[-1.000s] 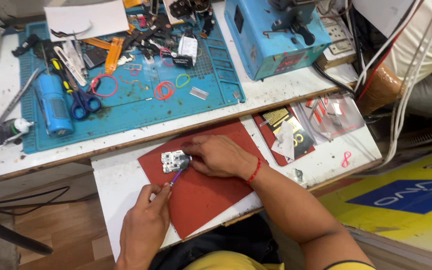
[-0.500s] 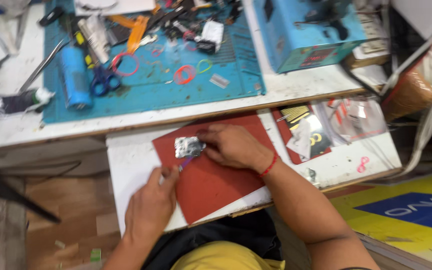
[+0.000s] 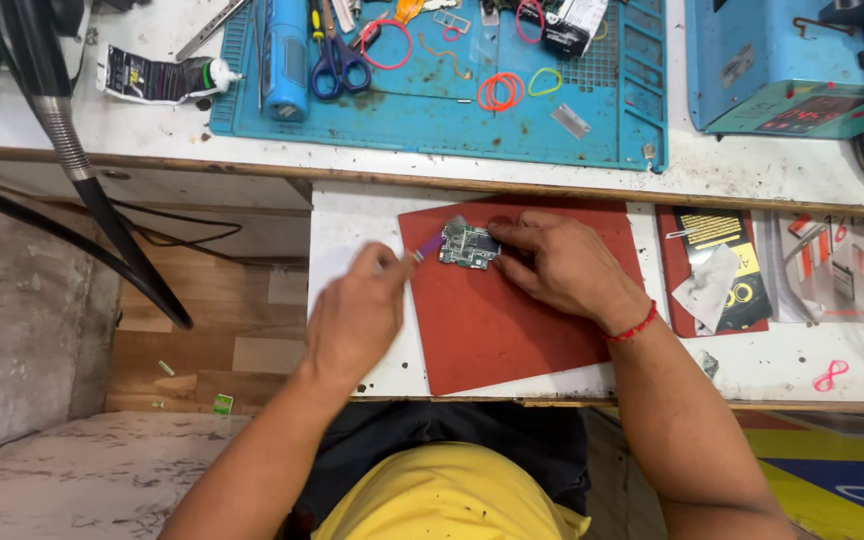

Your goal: The person uses a small brush to clean a green circuit board placed on a red mat. They repeatedly scrub the surface of the board, focusing on specific areas, and occasionally reposition the board to access different sides. The workspace is cluttered with various tools and electronic components.

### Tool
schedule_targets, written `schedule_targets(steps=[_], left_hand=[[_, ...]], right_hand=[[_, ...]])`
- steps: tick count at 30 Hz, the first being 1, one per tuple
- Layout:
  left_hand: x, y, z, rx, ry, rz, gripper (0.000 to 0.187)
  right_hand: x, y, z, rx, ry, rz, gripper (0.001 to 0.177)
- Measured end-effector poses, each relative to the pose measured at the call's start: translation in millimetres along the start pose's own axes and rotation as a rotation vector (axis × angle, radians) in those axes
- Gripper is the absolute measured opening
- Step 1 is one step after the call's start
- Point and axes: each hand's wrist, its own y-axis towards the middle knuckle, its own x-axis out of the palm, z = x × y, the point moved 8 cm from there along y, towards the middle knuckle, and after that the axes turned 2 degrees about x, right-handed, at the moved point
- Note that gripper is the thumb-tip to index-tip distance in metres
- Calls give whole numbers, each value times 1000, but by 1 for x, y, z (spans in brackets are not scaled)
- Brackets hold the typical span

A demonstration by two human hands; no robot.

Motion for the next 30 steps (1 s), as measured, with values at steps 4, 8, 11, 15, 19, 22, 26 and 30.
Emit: schedule_targets(steps=[4,8,11,15,19,22,26,30], left_hand=[[-3,-7,16,105,-23,67,29],[-18,-1,-3,-3,-81,167,23],[-3,-10,24,145,-51,65,26],[-7,-8,1,58,-54,82,28],[4,-11,8,124,-34,57,28],[0,-7,1,78,11,54,26],[5,-13,19,168,77,43,26],[-10,-2,6,91,2,115,26]], right_hand=[[2,-1,2,26,-5,-24,40],[2,1,1,38,-6,-29,38],[1,1,4,90,-17,-41,38],[1,1,-2,32,-39,-12,38],[4,-3,4,66,-33,-46,39],[2,1,2,30,-9,-29,39],[2,1,4,38,-5,-35,39],[2,0,1,41,-2,-17,38]])
